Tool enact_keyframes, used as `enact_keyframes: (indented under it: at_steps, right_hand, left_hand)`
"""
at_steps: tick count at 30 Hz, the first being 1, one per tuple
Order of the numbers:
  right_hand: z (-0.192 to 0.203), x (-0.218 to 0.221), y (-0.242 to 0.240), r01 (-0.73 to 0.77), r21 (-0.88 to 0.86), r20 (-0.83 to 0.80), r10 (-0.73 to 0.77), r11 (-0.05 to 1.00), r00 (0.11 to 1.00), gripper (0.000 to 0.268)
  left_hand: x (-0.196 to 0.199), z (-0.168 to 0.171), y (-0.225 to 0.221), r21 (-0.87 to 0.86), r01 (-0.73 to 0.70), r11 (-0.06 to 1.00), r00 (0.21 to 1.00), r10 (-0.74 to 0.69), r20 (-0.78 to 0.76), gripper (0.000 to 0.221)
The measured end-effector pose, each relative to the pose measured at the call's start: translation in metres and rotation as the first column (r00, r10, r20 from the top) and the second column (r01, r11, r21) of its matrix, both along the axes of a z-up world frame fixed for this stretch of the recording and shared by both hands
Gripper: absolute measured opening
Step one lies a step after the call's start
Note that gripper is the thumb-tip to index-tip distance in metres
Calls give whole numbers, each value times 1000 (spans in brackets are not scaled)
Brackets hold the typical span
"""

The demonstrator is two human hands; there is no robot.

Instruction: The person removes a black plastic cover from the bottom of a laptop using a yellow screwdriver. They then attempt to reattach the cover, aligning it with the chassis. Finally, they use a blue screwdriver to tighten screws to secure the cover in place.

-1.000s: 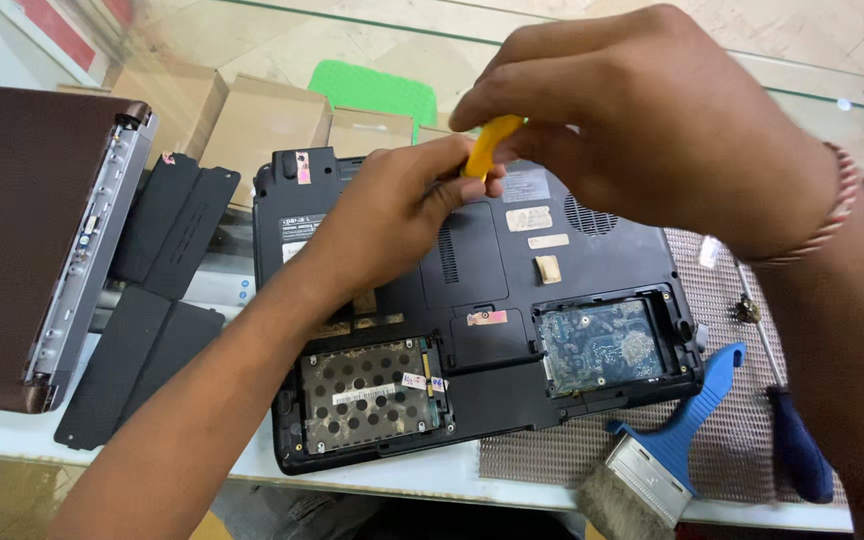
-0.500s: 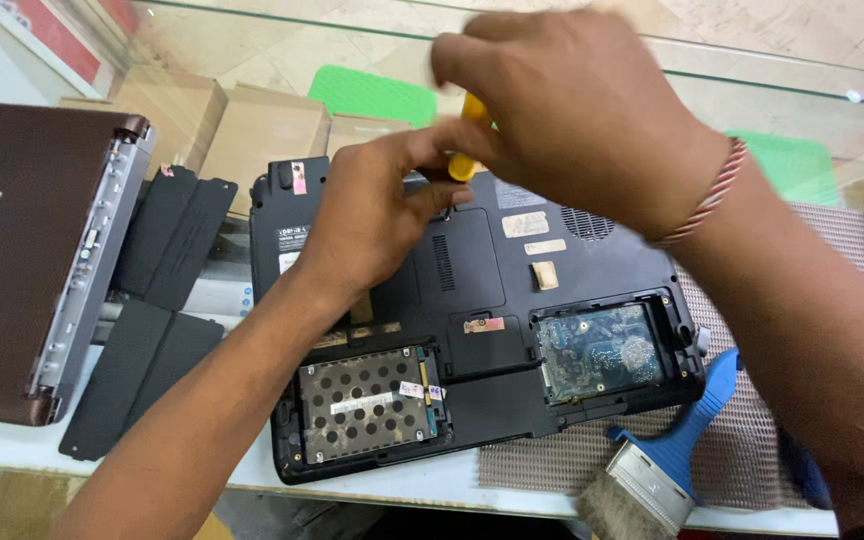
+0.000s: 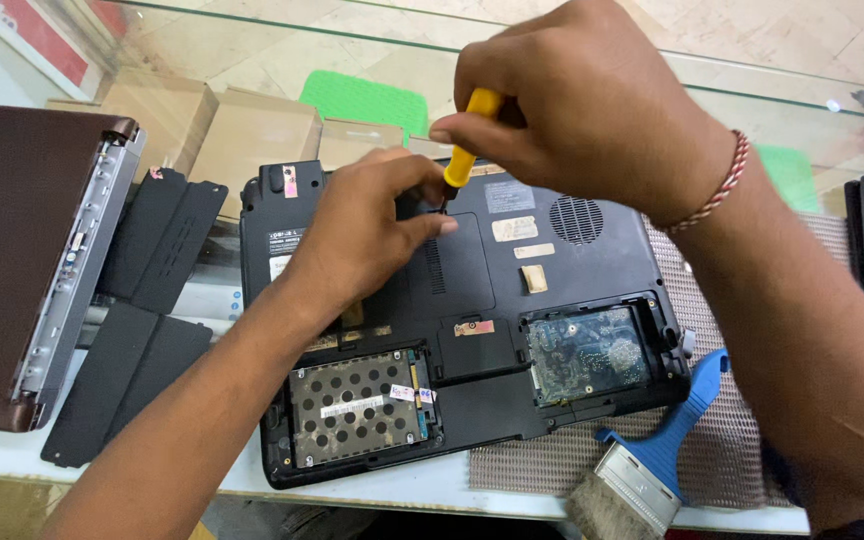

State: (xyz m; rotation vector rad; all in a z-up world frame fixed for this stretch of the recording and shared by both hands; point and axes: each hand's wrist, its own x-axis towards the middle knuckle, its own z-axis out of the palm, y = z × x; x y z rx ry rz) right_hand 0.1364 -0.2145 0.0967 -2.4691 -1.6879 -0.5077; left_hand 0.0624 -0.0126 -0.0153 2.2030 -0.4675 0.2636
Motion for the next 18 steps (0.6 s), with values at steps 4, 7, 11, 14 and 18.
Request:
enact_keyframes:
  at_steps: [4, 7, 11, 14, 18]
  right_hand:
    - [-14, -6, 11, 150, -77, 96, -143, 986, 985, 47]
    - [-6, -19, 16, 224, -117, 164, -203, 968, 965, 48]
    - [23, -34, 12, -63, 29, -188, 67, 998, 980, 47]
    - [22, -31, 9, -120, 99, -282, 143, 988, 949, 44]
    - [6, -23, 6, 29, 104, -161, -12, 994, 987, 27]
  left_hand:
    - [-1, -1, -3, -45, -51, 998, 997, 48, -56, 18]
    - [2, 3, -2, -5, -76, 997, 990, 75, -117, 9]
    - [3, 3, 0, 19, -6, 1000, 993, 9, -117, 13]
    - [4, 5, 2, -17, 40, 999, 991, -42, -123, 13]
    - [5, 4, 5, 14, 30, 999, 988, -28, -154, 15]
